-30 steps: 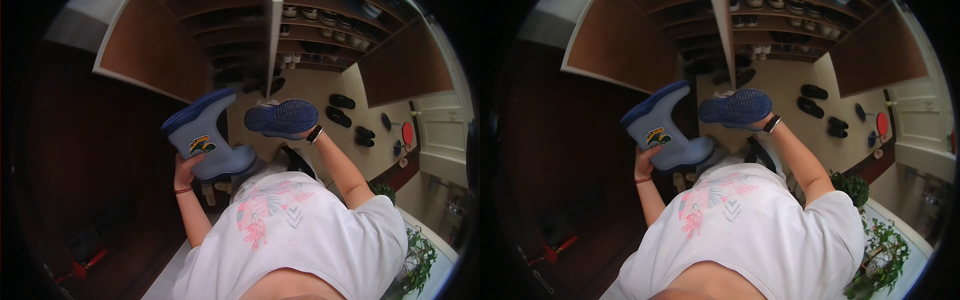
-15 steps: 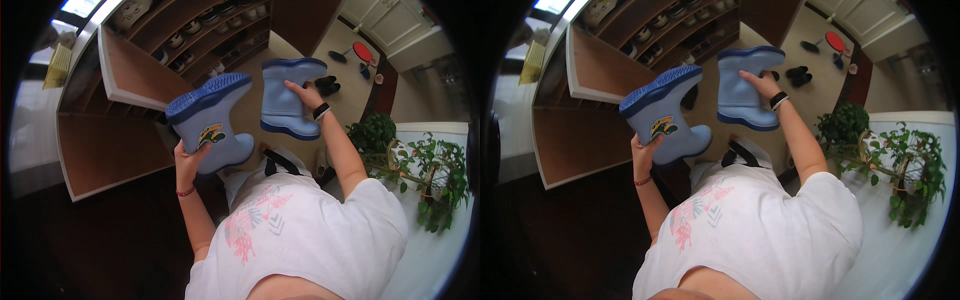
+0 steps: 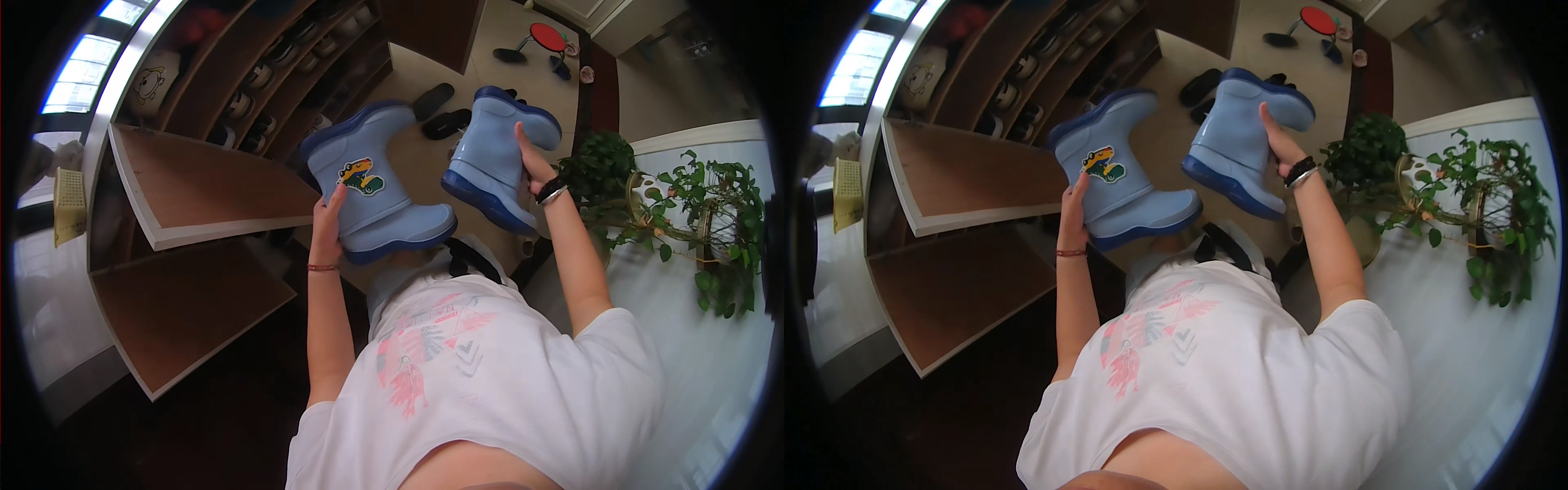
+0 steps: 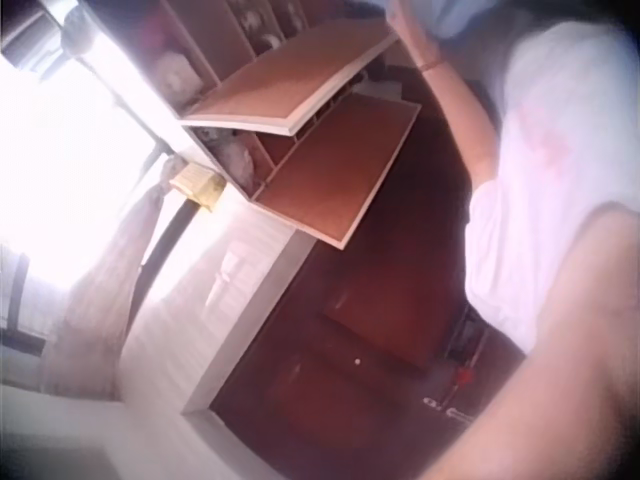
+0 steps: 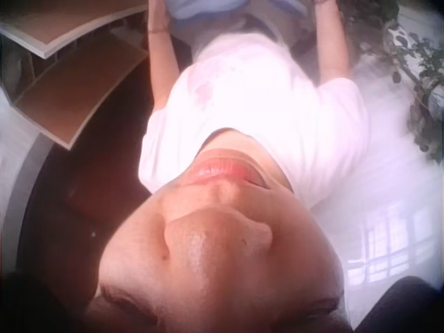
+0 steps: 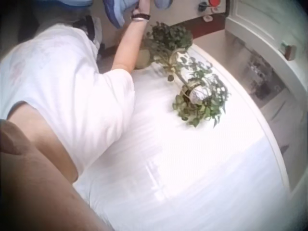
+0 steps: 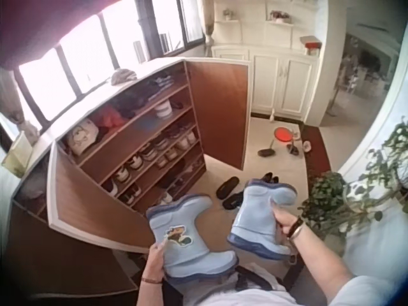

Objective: Clean and organize items inside a shoe cabinet.

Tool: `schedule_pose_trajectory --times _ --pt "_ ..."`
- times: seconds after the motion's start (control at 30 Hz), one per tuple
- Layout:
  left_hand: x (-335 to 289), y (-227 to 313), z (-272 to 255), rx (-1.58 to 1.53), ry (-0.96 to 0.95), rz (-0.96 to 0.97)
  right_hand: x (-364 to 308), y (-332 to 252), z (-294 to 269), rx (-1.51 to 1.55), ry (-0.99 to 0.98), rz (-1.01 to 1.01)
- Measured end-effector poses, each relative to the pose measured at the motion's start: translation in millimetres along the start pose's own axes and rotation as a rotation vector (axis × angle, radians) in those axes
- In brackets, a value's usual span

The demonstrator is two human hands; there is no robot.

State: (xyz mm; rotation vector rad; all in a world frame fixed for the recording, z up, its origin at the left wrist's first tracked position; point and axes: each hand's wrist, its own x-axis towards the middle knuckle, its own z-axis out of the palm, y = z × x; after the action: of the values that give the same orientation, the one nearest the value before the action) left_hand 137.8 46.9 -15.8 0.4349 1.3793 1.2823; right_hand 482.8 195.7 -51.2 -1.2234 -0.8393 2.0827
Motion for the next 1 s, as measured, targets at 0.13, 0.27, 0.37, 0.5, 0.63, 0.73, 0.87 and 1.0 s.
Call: schedule_pose_trajectory --times 0.13,0.27,0.37,0.5,0.63,0.73,0.87,1.0 --pt "21 0 -1 -0.005 -0.151 -0.059 -8 2 -7 0.052 0.066 0.013" --pt "47 -10 -16 -0.105 -0.237 -0.135 -18 1 8 -0.041 0.181 -0.061" --pt "60 -13 -18 -0.164 -0.273 -0.201 -19 2 7 -0.083 0.265 -0.062" --pt "82 -25 -22 -0.266 -0.354 -0.288 -20 6 -1 -0.143 0.359 -0.088" --pt "98 -17 0 -0.28 -0.397 -0.402 -27 2 -4 -0.168 0.432 -0.068" --pt "113 -19 20 -0.26 -0.43 -0.49 -32 -5 -8 -0.178 0.537 -0.093" --pt "135 -19 67 -0.073 -0.436 -0.548 -36 -25 -49 -0.157 0.628 -0.123" --pt "165 -23 144 0.144 -0.468 -0.413 -28 -53 -111 -0.097 0.647 -0.209"
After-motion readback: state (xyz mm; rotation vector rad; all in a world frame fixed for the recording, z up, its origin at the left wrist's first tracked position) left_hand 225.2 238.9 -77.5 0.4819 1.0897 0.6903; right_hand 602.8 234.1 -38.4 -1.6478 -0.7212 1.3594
